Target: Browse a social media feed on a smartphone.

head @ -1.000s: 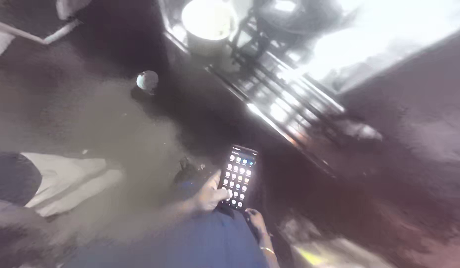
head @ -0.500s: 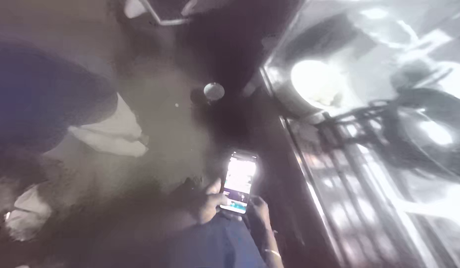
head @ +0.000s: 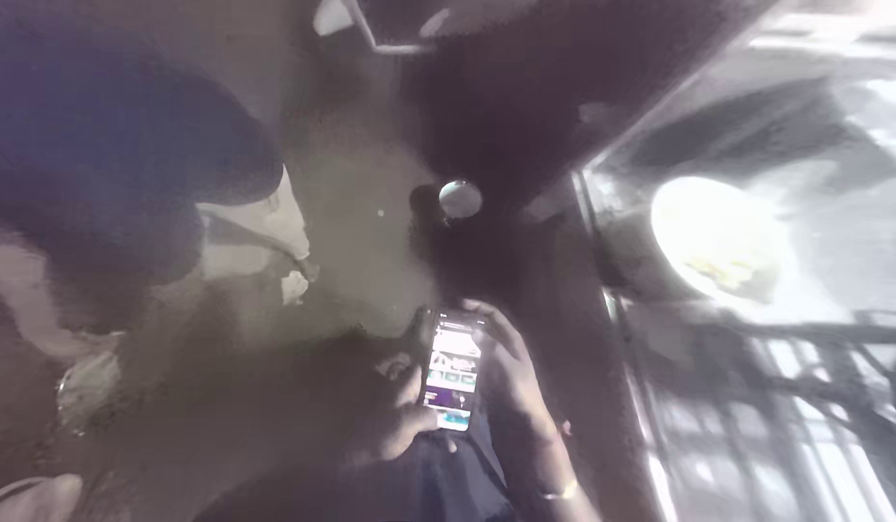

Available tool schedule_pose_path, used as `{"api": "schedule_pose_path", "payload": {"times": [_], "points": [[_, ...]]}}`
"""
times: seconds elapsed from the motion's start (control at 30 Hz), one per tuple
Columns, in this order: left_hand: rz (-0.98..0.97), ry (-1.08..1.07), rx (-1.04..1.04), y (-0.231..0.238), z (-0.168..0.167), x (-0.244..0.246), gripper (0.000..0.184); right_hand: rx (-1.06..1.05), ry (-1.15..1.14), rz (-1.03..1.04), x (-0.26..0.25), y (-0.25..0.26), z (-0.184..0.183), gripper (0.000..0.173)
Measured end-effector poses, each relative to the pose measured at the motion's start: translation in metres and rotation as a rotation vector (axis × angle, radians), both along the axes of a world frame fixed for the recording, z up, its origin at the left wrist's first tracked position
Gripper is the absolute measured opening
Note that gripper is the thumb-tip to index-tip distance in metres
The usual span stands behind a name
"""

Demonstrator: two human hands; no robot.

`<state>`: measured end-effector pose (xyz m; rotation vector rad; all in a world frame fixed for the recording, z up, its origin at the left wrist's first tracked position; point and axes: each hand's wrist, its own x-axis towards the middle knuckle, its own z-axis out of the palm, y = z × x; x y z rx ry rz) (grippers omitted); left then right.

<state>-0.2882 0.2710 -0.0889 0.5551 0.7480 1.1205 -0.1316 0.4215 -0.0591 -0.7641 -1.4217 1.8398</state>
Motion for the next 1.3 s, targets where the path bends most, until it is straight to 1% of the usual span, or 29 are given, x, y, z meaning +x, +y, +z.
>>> {"api": "schedule_pose_path", "payload": {"times": [0.07,0.13,0.17,0.23,0.3,0.37,0.43,0.5,0.6,0.67,0.73,0.8,0.87,0.9,0.93,0.97,1.0,1.03,1.1,1.17,1.2,1.23,1.27,1.3], "points": [[0.017,0.041,-0.001,0.016,0.001,-0.010,0.074,0.039,-0.044,-0.042,-0.022,0.019,-0.005,0.033],[0.049,0.051,0.028,0.037,-0.001,-0.021,0.075,0.042,-0.036,-0.049,-0.042,0.044,-0.012,0.027],[0.070,0.052,0.045,0.050,-0.003,-0.028,0.075,0.020,-0.005,-0.026,-0.051,0.059,-0.016,0.028],[0.110,0.056,0.061,0.079,-0.005,-0.045,0.073,-0.061,0.083,0.046,-0.069,0.094,-0.022,0.036],[0.122,0.091,0.042,0.109,-0.007,-0.064,0.072,-0.116,0.149,0.111,-0.087,0.129,-0.029,0.043],[0.132,0.108,0.016,0.140,-0.007,-0.084,0.075,-0.144,0.199,0.166,-0.106,0.165,-0.032,0.048],[0.179,0.110,-0.020,0.169,-0.001,-0.102,0.075,-0.157,0.234,0.229,-0.125,0.200,-0.032,0.047],[0.211,0.099,-0.014,0.198,0.006,-0.117,0.071,-0.150,0.267,0.286,-0.143,0.232,-0.029,0.046],[0.286,0.129,-0.014,0.234,0.007,-0.132,0.077,-0.098,0.218,0.330,-0.166,0.273,-0.023,0.044],[0.334,0.063,0.010,0.257,0.003,-0.141,0.076,-0.062,0.174,0.353,-0.182,0.296,-0.019,0.042],[0.370,0.073,0.037,0.277,0.003,-0.152,0.081,-0.034,0.150,0.354,-0.199,0.318,-0.018,0.039],[0.417,0.248,0.054,0.298,0.007,-0.165,0.085,-0.005,0.121,0.336,-0.214,0.339,-0.019,0.036],[0.463,0.513,0.076,0.321,0.010,-0.178,0.083,0.006,0.087,0.322,-0.229,0.360,-0.022,0.036],[0.500,0.609,0.002,0.336,0.014,-0.182,0.076,-0.007,0.079,0.319,-0.236,0.371,-0.024,0.036],[0.532,0.654,-0.080,0.352,0.016,-0.186,0.067,-0.037,0.095,0.322,-0.244,0.382,-0.026,0.035],[0.536,0.655,-0.180,0.368,0.018,-0.193,0.059,-0.074,0.129,0.333,-0.254,0.393,-0.027,0.034],[0.476,0.620,-0.302,0.384,0.027,-0.205,0.054,-0.111,0.171,0.355,-0.264,0.406,-0.027,0.035],[0.360,0.616,-0.393,0.398,0.039,-0.222,0.054,-0.145,0.208,0.371,-0.275,0.419,-0.029,0.038],[0.183,0.690,-0.344,0.415,0.027,-0.255,0.067,-0.177,0.236,0.371,-0.296,0.442,-0.033,0.042],[0.149,0.812,-0.211,0.436,-0.009,-0.284,0.073,-0.163,0.233,0.344,-0.320,0.466,-0.032,0.041],[0.167,0.887,-0.168,0.450,-0.020,-0.298,0.070,-0.166,0.197,0.297,-0.332,0.476,-0.030,0.040],[0.137,0.873,-0.193,0.471,-0.006,-0.316,0.064,-0.179,0.126,0.216,-0.344,0.484,-0.027,0.037],[0.118,0.905,-0.281,0.496,0.021,-0.330,0.052,-0.184,0.024,0.143,-0.357,0.492,-0.023,0.036],[0.045,0.978,-0.412,0.524,0.062,-0.342,0.045,-0.177,-0.060,0.117,-0.369,0.503,-0.022,0.037]]}}
